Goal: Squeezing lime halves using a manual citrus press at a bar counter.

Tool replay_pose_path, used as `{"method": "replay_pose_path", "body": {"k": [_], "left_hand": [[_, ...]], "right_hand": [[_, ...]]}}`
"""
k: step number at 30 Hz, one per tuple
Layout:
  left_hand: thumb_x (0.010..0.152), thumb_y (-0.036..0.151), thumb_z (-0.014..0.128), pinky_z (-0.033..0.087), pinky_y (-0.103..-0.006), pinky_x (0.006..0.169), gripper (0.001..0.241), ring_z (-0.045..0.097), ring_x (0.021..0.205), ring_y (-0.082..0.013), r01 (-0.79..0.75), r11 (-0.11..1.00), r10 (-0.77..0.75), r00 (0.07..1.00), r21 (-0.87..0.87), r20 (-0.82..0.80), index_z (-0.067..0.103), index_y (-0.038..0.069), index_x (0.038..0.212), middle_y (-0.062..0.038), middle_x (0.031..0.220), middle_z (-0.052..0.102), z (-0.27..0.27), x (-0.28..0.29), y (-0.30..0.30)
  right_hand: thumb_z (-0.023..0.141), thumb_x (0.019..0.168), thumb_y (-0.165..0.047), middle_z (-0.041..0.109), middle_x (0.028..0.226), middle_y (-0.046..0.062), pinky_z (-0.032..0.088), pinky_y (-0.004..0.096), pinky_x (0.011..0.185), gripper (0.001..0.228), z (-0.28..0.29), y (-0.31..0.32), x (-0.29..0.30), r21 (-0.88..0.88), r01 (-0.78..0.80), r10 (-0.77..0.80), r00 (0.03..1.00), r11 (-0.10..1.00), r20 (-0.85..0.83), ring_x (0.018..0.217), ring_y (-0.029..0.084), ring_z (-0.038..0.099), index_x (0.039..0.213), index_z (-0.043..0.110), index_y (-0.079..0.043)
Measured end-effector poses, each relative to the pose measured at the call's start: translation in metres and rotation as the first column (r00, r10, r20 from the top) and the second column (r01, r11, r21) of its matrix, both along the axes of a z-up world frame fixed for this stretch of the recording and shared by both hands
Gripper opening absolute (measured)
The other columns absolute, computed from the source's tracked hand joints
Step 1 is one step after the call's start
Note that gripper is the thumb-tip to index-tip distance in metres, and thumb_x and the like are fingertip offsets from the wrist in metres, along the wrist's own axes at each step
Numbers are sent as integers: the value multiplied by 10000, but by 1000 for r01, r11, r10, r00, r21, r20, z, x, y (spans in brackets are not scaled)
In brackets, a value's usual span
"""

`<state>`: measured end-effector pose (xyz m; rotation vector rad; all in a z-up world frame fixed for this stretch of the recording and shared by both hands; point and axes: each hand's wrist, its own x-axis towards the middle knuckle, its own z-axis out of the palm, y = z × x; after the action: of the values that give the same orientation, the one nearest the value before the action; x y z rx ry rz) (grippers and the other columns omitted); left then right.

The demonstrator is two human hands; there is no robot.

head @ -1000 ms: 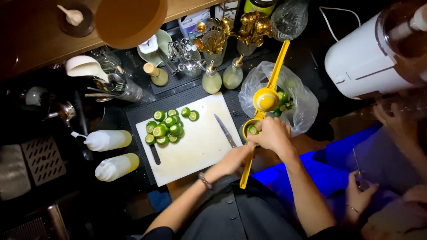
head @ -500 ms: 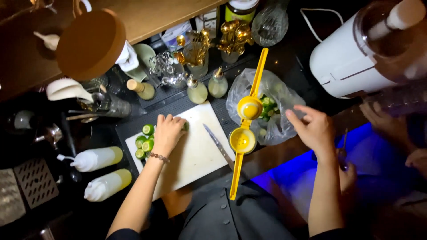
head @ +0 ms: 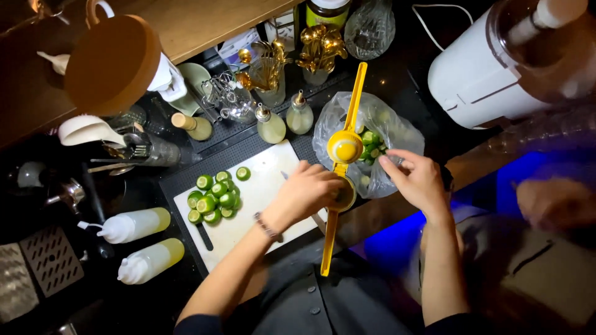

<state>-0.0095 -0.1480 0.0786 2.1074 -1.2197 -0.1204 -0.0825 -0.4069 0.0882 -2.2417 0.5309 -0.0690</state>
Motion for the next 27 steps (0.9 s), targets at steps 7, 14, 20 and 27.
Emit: {"method": "replay_pose_path", "body": {"k": [7, 14, 20, 27], "left_hand": [[813, 228, 715, 442, -357, 783, 54, 631, 988, -183, -16, 899, -116, 955, 437, 272, 706, 193, 773, 36, 901, 707, -43, -6, -36], [818, 291, 744, 426, -404, 745, 140, 627, 891, -230, 60, 893, -49, 998, 445, -36, 703, 169, 763, -5, 832, 696, -3, -19, -9], [1017, 462, 642, 506, -392, 790, 409, 607, 848, -196, -737, 649, 239, 435, -191, -868, 724, 61, 1025, -66, 901, 677, -95, -94, 29], [848, 692, 506, 545, -377, 831, 615, 669, 893, -146, -423, 893, -151, -606, 156, -781, 643, 189, 1176, 3, 1013, 705, -49, -104, -3]], "right_hand": [[735, 984, -363, 676, 762, 95, 400, 278, 581, 394, -7, 6, 49, 28, -23, 21, 997, 999, 76, 658, 105, 519, 1241, 767, -67], [500, 1008, -575, 587, 1467, 159, 451, 365, 1066, 788, -46, 9, 125, 841, 1, -109, 992, 540, 69, 1240, 190, 634, 1584, 335, -63], [311, 1107, -522, 727, 996, 175, 440, 446, 1084, 624, 23, 38, 52, 800, -317, 4, 930, 509, 366, 1006, 266, 690, 1489, 502, -66], [540, 948, -556, 582, 555, 54, 458, 402, 516, 601, -24, 59, -71, 110, -137, 167, 929, 984, -332, 521, 164, 562, 691, 696, -35]]}}
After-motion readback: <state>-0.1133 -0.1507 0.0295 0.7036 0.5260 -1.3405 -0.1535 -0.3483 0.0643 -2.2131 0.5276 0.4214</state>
